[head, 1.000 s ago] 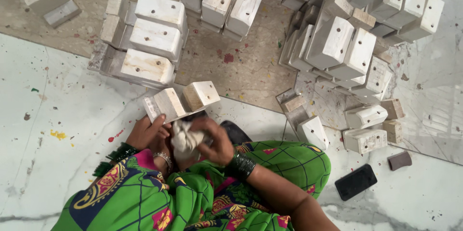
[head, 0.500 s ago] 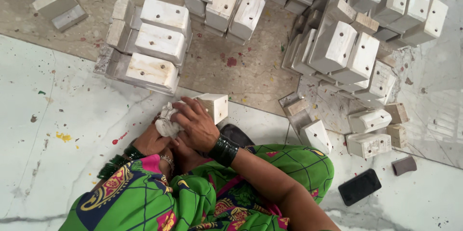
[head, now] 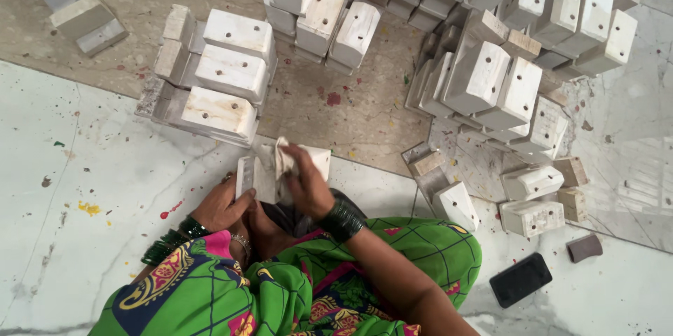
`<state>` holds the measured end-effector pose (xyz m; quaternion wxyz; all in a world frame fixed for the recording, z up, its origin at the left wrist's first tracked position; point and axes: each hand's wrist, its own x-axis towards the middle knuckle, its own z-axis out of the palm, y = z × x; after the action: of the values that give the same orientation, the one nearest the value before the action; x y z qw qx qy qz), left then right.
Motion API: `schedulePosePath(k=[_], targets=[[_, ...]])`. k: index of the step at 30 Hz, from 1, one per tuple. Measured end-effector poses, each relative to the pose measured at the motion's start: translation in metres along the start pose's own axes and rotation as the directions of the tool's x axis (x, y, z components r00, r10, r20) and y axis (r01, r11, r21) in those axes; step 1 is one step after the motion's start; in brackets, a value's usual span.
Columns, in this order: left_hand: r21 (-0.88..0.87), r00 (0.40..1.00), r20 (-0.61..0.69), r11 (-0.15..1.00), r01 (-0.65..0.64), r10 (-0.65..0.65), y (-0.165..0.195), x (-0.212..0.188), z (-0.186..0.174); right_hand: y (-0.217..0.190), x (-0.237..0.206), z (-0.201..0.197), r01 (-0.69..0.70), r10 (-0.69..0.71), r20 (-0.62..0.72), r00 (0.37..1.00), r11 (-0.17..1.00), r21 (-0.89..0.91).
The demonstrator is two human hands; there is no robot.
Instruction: The person sits on the floor among many white stone blocks, picks up blocks one at a time, wipes their surfaces with a cloth, and places them onto stacks arranged on the floor. The person continues handling and stacking the wiped blocks throughout the episode.
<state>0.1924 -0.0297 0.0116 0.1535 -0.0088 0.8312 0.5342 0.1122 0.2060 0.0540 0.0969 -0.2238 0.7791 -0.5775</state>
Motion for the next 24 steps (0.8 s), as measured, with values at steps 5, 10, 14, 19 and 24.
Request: schedulePosePath(k=[5, 10, 14, 19, 24], targets=[[0.273, 0.994, -0.108, 0.961, 0.038, -0.008, 0.016, -0.005, -0.002, 0.003, -0.029, 0.009, 0.047, -0.056, 0.074, 0.996, 0.991, 0.125], [0.414, 0.986, -0.040, 0.895, 0.164, -0.162, 0.028, -0.005, -0.005, 0.010, -0.016, -0.003, -0.227, 0.200, 0.230, 0.953, 0.969, 0.098], [0.590, 0.979, -0.014, 0.789, 0.174, -0.205, 0.028, -0.002, -0.005, 0.009, -0.006, -0.008, 0.186, -0.175, 0.112, 0.978, 0.977, -0.106], [0.624, 0.982, -0.029, 0.764, 0.162, -0.184, 0.016, 0.000, -0.003, 0.007, -0.011, 0.003, 0.159, -0.150, 0.197, 0.969, 0.987, -0.028], [0.515, 0.982, -0.127, 0.837, 0.188, -0.142, -0.005, 0.001, 0.001, 0.020, -0.007, -0.024, -0.280, 0.282, 0.035, 0.959, 0.913, 0.296]])
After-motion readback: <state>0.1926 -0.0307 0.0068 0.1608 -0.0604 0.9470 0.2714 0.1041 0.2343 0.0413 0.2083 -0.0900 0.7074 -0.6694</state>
